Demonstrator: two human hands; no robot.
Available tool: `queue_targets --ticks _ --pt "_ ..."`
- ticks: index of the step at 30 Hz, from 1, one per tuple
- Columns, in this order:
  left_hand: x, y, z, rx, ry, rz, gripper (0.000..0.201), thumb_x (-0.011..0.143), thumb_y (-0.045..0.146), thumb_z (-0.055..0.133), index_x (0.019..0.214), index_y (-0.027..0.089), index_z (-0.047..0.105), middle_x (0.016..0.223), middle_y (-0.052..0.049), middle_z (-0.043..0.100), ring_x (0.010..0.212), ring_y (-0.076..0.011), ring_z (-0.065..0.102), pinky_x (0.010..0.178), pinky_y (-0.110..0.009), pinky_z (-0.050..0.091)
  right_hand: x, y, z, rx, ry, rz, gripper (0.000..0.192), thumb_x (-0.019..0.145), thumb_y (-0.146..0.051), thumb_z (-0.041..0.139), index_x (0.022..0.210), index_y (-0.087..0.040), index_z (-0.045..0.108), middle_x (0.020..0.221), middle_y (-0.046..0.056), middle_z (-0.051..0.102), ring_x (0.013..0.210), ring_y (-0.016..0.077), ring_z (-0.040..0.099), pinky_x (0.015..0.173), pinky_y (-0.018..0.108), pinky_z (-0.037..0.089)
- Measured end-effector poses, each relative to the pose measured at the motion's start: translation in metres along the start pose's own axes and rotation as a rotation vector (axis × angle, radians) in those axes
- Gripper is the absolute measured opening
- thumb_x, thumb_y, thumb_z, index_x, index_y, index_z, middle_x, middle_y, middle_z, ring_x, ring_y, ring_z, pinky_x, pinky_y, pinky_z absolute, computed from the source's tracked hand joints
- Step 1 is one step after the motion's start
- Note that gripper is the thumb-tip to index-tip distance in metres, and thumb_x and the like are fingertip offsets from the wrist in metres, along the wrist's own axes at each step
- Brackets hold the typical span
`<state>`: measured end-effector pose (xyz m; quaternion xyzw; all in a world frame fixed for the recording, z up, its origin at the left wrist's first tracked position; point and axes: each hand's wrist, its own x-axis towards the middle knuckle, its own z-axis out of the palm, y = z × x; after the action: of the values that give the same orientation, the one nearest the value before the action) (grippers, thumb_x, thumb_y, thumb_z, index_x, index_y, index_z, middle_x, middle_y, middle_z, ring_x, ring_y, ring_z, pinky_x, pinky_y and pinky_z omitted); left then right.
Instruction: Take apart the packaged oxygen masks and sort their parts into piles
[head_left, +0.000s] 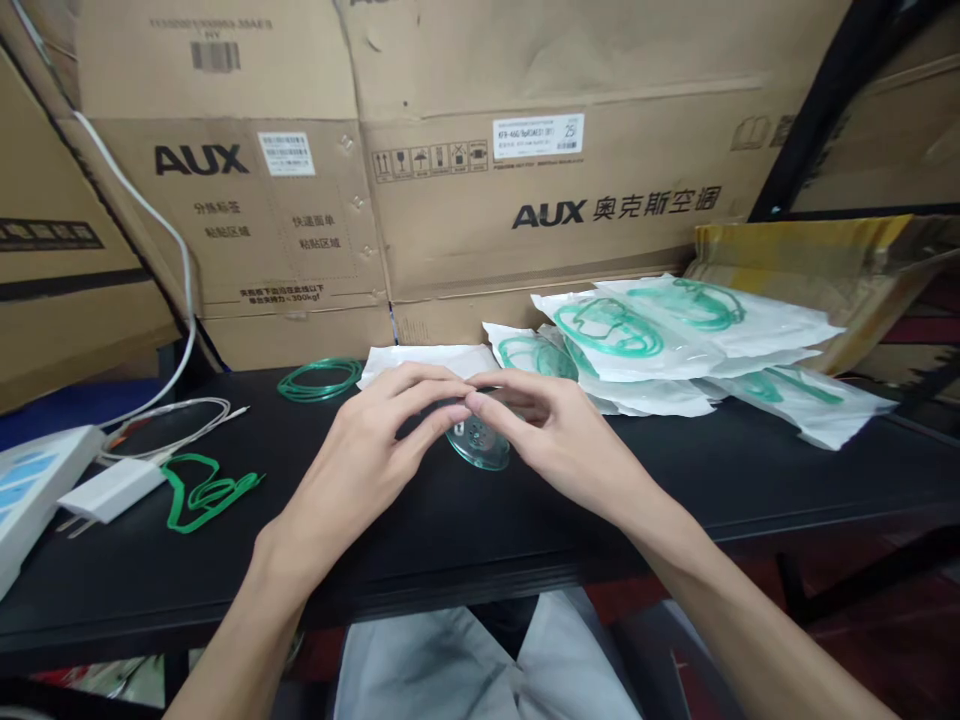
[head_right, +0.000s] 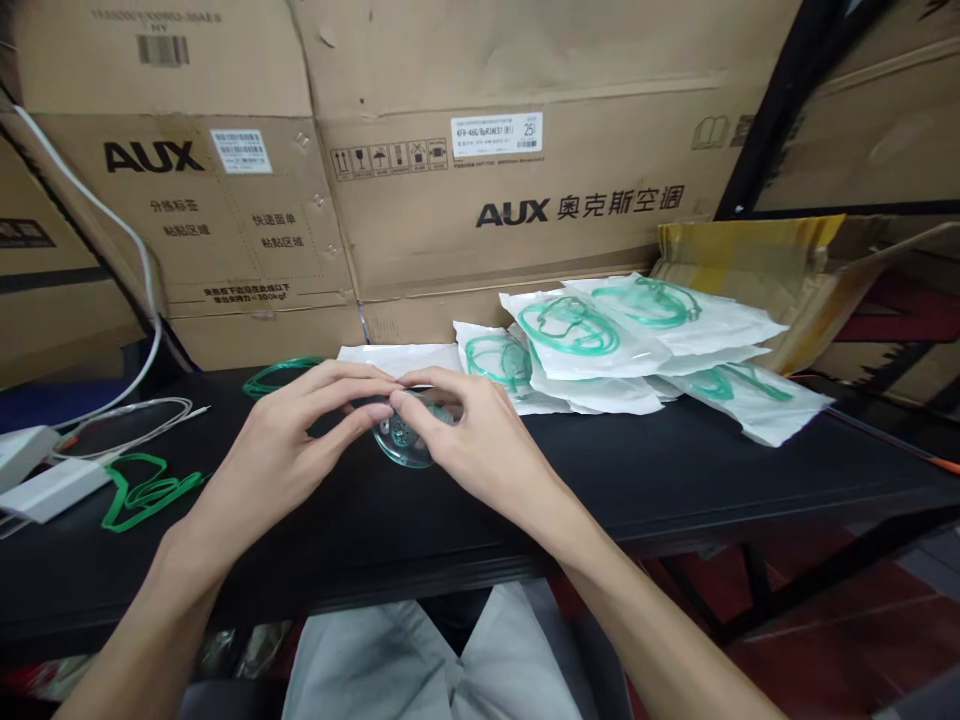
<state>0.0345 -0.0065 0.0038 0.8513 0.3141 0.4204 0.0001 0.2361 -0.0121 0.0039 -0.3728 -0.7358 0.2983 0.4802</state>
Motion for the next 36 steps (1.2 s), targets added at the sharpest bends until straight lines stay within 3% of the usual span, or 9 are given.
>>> queue_targets --ticks 3,6,9,12,19,25,36 --pt "-0.001 -0.003 -0.002 0.013 -0.064 0.029 0.029 0.097 0.035 0.070 0.123 0.023 0.071 0.130 -0.003 0.070 0.121 -0.0203 0.064 0.108 -0.030 0.046 0.000 0.004 -0.004 0.058 0.003 0.074 0.019 0.094 -0.039 0.069 0.102 -0.022 0.065 0.090 -0.001 0.076 0.075 0.0166 0.072 0.067 0.026 0.053" --pt "-0.002 -0.006 -0.008 0.024 -0.087 0.008 0.034 0.096 0.038 0.070 0.127 0.024 0.070 0.132 -0.003 0.071 0.121 -0.0212 0.065 0.107 -0.031 0.048 -0.001 0.004 -0.008 0.088 -0.054 0.096 0.021 0.092 -0.036 0.072 0.102 -0.023 0.060 0.094 -0.001 0.073 0.085 0.0169 0.071 0.072 0.025 0.052" --pt "-0.002 -0.008 -0.014 0.021 -0.084 -0.016 0.033 0.096 0.038 0.070 0.126 0.025 0.071 0.129 -0.002 0.072 0.120 -0.0211 0.066 0.105 -0.031 0.049 -0.002 0.002 -0.013 0.111 -0.191 0.068 0.029 0.088 -0.031 0.077 0.109 -0.024 0.058 0.106 0.000 0.071 0.098 0.0178 0.069 0.081 0.027 0.051" --pt "-0.003 -0.008 -0.016 0.003 -0.077 -0.009 0.033 0.094 0.039 0.073 0.124 0.024 0.073 0.126 -0.001 0.074 0.119 -0.0209 0.066 0.105 -0.030 0.049 -0.004 -0.001 -0.018 0.080 -0.265 0.037 0.036 0.086 -0.028 0.079 0.114 -0.025 0.056 0.103 -0.001 0.069 0.094 0.0163 0.066 0.076 0.025 0.048" --pt "-0.004 -0.009 -0.017 -0.041 -0.099 -0.001 0.031 0.097 0.036 0.069 0.125 0.024 0.073 0.128 -0.001 0.073 0.119 -0.0197 0.066 0.104 -0.028 0.049 -0.006 -0.007 -0.022 -0.128 -0.268 0.001 0.023 0.094 -0.036 0.071 0.111 -0.026 0.058 0.091 -0.003 0.063 0.083 0.0156 0.061 0.069 0.026 0.042" --pt "-0.004 -0.011 -0.020 -0.038 -0.122 0.023 0.027 0.098 0.036 0.069 0.122 0.025 0.074 0.121 0.002 0.076 0.114 -0.0175 0.067 0.100 -0.027 0.049 -0.007 -0.009 -0.024 -0.289 -0.263 -0.055 0.021 0.096 -0.043 0.069 0.107 -0.027 0.061 0.079 -0.007 0.055 0.067 0.0111 0.046 0.060 0.025 0.035" --pt "-0.005 -0.007 -0.020 0.024 -0.129 0.031 0.031 0.098 0.040 0.068 0.125 0.026 0.074 0.122 0.001 0.076 0.111 -0.0192 0.067 0.097 -0.029 0.050 -0.004 -0.008 -0.021 -0.262 -0.244 -0.004 0.022 0.096 -0.044 0.067 0.109 -0.026 0.063 0.076 -0.007 0.059 0.064 0.0114 0.048 0.055 0.025 0.032"
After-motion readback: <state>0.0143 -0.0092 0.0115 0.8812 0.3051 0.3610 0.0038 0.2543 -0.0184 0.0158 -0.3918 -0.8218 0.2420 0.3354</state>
